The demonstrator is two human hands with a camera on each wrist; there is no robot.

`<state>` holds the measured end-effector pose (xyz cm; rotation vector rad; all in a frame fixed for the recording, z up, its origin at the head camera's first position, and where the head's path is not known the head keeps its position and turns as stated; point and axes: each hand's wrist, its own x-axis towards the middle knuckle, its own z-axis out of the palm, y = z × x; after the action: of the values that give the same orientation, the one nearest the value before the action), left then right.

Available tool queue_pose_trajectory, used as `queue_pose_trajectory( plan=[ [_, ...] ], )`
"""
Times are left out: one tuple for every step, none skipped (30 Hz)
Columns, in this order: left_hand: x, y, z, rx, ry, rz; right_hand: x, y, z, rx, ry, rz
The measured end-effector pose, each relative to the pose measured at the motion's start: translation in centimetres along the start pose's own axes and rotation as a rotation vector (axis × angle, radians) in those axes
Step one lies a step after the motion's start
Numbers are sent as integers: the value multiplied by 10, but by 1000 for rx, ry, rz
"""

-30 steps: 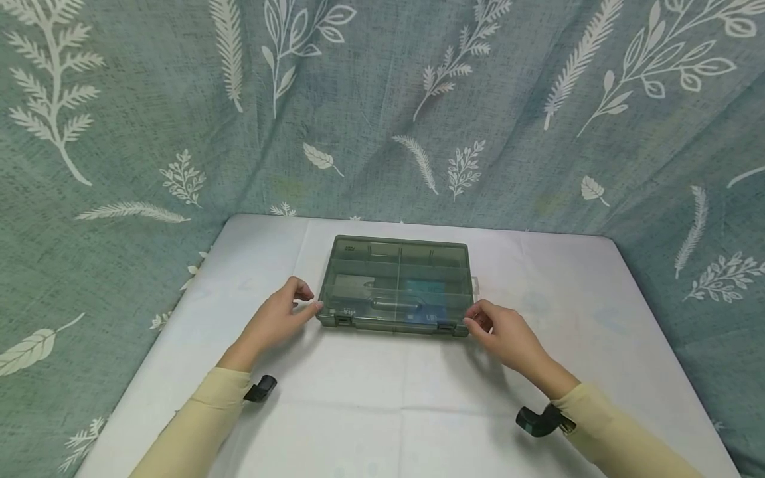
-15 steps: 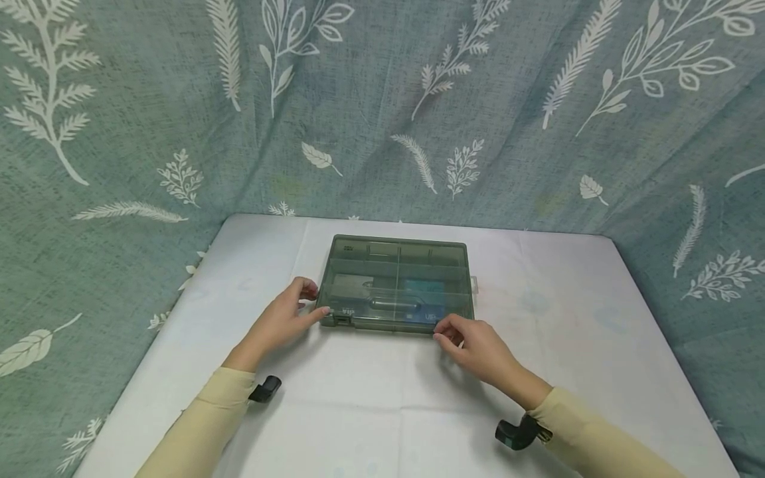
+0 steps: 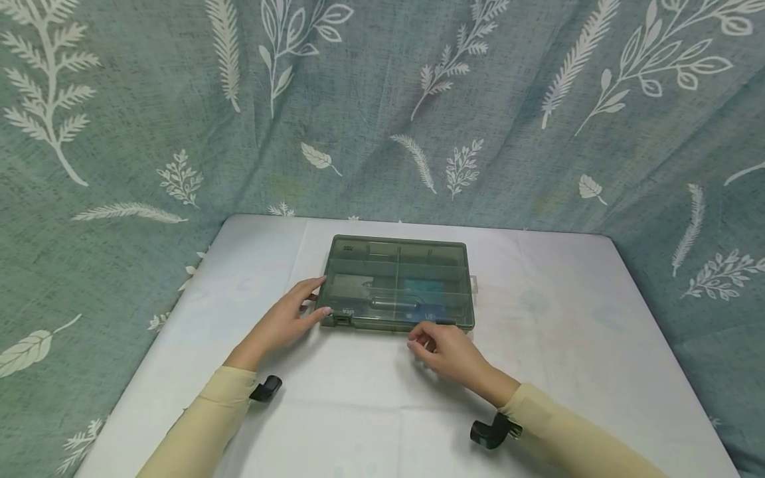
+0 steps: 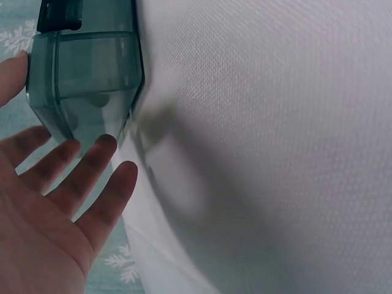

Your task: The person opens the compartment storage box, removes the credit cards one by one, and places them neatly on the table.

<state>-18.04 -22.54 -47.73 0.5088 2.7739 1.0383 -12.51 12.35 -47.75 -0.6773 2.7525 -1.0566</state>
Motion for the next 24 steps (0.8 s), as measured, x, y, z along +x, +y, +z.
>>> queue_pose_trajectory(
  plan=[
    [0, -1, 0, 0, -5, 0, 1, 0, 1, 10, 0, -3],
    [0, -1, 0, -1, -11, -3, 2, 0, 3, 18, -1, -6],
    [0, -2, 1, -4, -17, -5, 3, -1, 5, 27, -2, -9],
    [1, -2, 1, -13, -25, -8, 5, -1, 6, 38, -7, -12],
    [1, -3, 1, -22, -33, -13, 6, -1, 8, 50, -15, -12],
    [1, -4, 1, -32, -40, -19, 7, -1, 11, 62, -23, -10],
    [2, -4, 1, -46, -47, -26, 8, -1, 13, 72, -31, -9],
    [2, -4, 2, -56, -54, -32, 9, -1, 16, 82, -38, -7],
    [2, -5, 2, -68, -59, -36, 10, -2, 18, 93, -45, -6],
    [2, -5, 2, -78, -64, -40, 11, -2, 21, 105, -53, -5],
    [2, -5, 2, -84, -67, -43, 12, -3, 24, 113, -55, -5],
    [2, -5, 2, -90, -69, -44, 13, -4, 26, 121, -59, -5],
    [2, -4, 3, -93, -70, -42, 15, -5, 28, 127, -61, -7],
    [2, -4, 3, -97, -71, -38, 16, -6, 30, 134, -64, -8],
    [2, -4, 3, -99, -72, -32, 17, -8, 32, 143, -68, -9],
    [3, -4, 3, -103, -73, -27, 18, -9, 34, 150, -72, -8],
    [3, -3, 3, -106, -74, -24, 19, -10, 35, 156, -75, -8],
    [3, -3, 3, -107, -73, -21, 20, -12, 37, 161, -79, -7],
    [3, -3, 3, -108, -73, -18, 21, -13, 38, 167, -81, -6],
    [4, -4, 3, -111, -71, -15, 22, -14, 40, 174, -83, -6],
    [4, -4, 3, -110, -71, -11, 23, -15, 41, 180, -83, -5],
    [4, -5, 3, -111, -69, -12, 25, -16, 43, 185, -83, -5],
    [4, -5, 4, -110, -68, -9, 26, -17, 44, 191, -81, -4],
    [4, -6, 4, -110, -65, -7, 27, -18, 46, 195, -79, -5]
  ],
)
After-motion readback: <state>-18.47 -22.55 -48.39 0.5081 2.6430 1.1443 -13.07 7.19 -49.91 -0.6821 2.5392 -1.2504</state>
